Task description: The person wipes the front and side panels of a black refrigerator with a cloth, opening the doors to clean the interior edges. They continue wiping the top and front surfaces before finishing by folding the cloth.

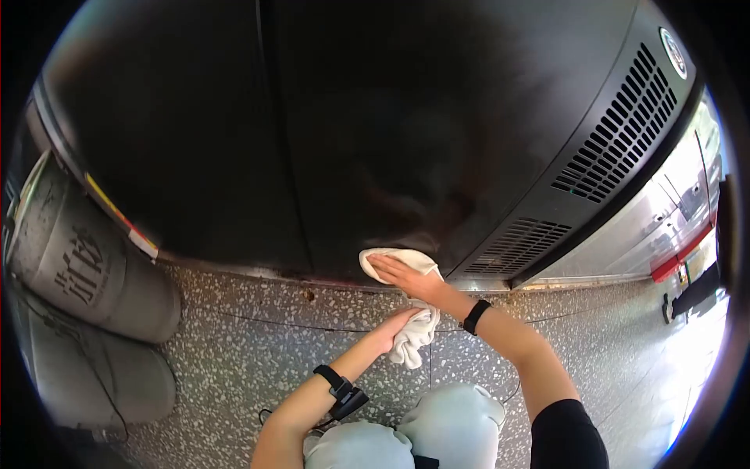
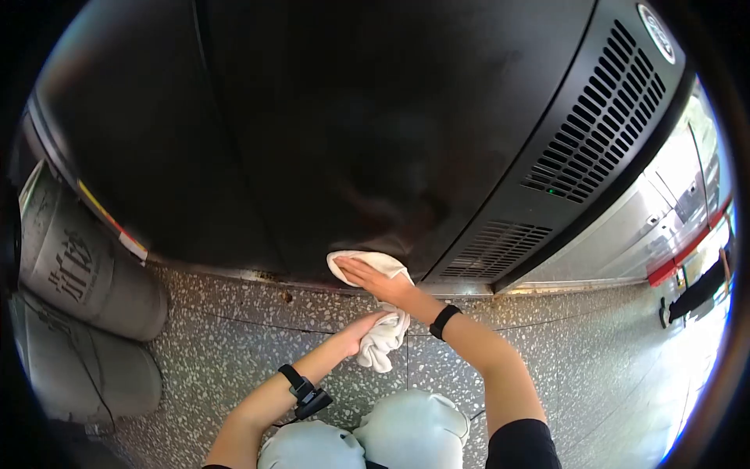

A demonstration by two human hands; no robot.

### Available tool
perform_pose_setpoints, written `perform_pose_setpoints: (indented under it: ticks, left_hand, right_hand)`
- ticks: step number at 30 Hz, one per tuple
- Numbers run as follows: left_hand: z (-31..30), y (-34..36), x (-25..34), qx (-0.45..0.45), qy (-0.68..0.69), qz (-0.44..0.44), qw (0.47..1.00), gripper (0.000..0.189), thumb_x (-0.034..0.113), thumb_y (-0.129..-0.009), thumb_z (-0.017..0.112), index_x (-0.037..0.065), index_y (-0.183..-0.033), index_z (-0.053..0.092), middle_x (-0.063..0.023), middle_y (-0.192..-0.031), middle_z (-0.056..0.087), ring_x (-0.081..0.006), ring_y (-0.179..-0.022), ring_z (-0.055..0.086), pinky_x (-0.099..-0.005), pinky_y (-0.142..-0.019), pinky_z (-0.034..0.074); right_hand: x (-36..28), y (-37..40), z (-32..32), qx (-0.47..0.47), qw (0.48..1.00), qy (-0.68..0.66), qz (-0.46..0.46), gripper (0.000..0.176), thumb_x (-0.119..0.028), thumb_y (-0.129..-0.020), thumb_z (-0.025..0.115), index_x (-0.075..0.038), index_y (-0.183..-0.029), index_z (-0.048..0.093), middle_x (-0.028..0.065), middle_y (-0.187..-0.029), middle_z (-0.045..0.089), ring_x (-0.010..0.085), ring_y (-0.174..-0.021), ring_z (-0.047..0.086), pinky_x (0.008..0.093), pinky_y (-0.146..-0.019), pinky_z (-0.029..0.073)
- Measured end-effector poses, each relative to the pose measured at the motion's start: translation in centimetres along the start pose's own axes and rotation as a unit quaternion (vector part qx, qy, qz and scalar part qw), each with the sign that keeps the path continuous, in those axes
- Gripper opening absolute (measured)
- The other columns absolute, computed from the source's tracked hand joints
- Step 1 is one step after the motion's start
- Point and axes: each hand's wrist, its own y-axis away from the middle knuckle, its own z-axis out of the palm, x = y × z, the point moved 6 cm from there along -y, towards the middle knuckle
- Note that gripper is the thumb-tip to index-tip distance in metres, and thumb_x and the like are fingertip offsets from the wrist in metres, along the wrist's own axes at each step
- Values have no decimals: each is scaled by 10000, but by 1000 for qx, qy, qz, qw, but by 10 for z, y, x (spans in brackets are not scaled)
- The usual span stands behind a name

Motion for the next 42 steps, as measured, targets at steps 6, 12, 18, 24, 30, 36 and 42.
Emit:
perform_pose_setpoints:
  ticks: [6, 12, 18, 24, 30, 36, 42]
  left_hand:
    - [51, 41, 35, -130, -29, 24, 991, 326, 326, -926, 427, 88, -1131, 514, -115, -1018, 629, -139, -804, 630, -252, -650, 536]
    - [3, 21, 29, -56, -16, 31, 998, 327, 330, -922, 438, 74, -1095, 546, -95, -977, 634, -130, -790, 635, -244, -625, 534]
    - [-24, 23, 0, 5, -45, 11, 999, 296, 263, -912, 490, 73, -1136, 535, -75, -968, 634, -130, -803, 639, -240, -621, 530]
    - [8, 50, 35, -21, -83, 46, 995, 322, 249, -934, 458, 63, -1197, 479, -72, -987, 630, -130, -858, 628, -253, -706, 525]
    - [-30, 57, 23, 27, -50, 26, 998, 351, 340, -937, 429, 79, -1158, 505, -64, -950, 626, -125, -801, 617, -241, -655, 512]
    - [-55, 79, 14, 66, 1, 31, 997, 359, 386, -929, 403, 89, -1071, 547, -51, -861, 634, -93, -682, 605, -227, -514, 490]
    - [-36, 94, 24, 101, -62, 77, 990, 294, 300, -938, 415, 72, -1073, 543, -53, -856, 638, -89, -700, 609, -223, -572, 504]
  right_hand:
    - [76, 10, -55, 180, 943, -145, 238, 274, -128, -710, 527, -36, -962, 583, 91, -1278, 488, 203, -1208, 441, 380, -956, 363]
    - [17, -3, 2, 197, 940, -250, 125, 453, -81, -680, 519, -13, -1128, 543, 107, -1299, 467, 205, -1221, 429, 355, -1006, 340]
    - [-26, -10, 29, 88, 947, -295, 97, 549, -76, -714, 485, -55, -1262, 455, 67, -1368, 394, 189, -1272, 361, 336, -1053, 292]
    - [64, -7, -48, 232, 907, -203, 287, 303, -54, -729, 521, -31, -1023, 590, 95, -1228, 529, 220, -1204, 454, 387, -992, 325]
    - [15, -34, -7, 179, 940, -264, 121, 528, -111, -726, 507, -30, -1247, 463, 80, -1374, 385, 185, -1273, 358, 318, -1059, 275]
    - [-43, -49, 27, 61, 960, -267, 61, 604, -136, -735, 481, -37, -1322, 371, 72, -1424, 301, 170, -1313, 285, 319, -1085, 232]
    - [33, -42, -33, 195, 930, -214, 224, 431, -94, -751, 498, -42, -1177, 524, 49, -1327, 449, 163, -1267, 372, 340, -1004, 330]
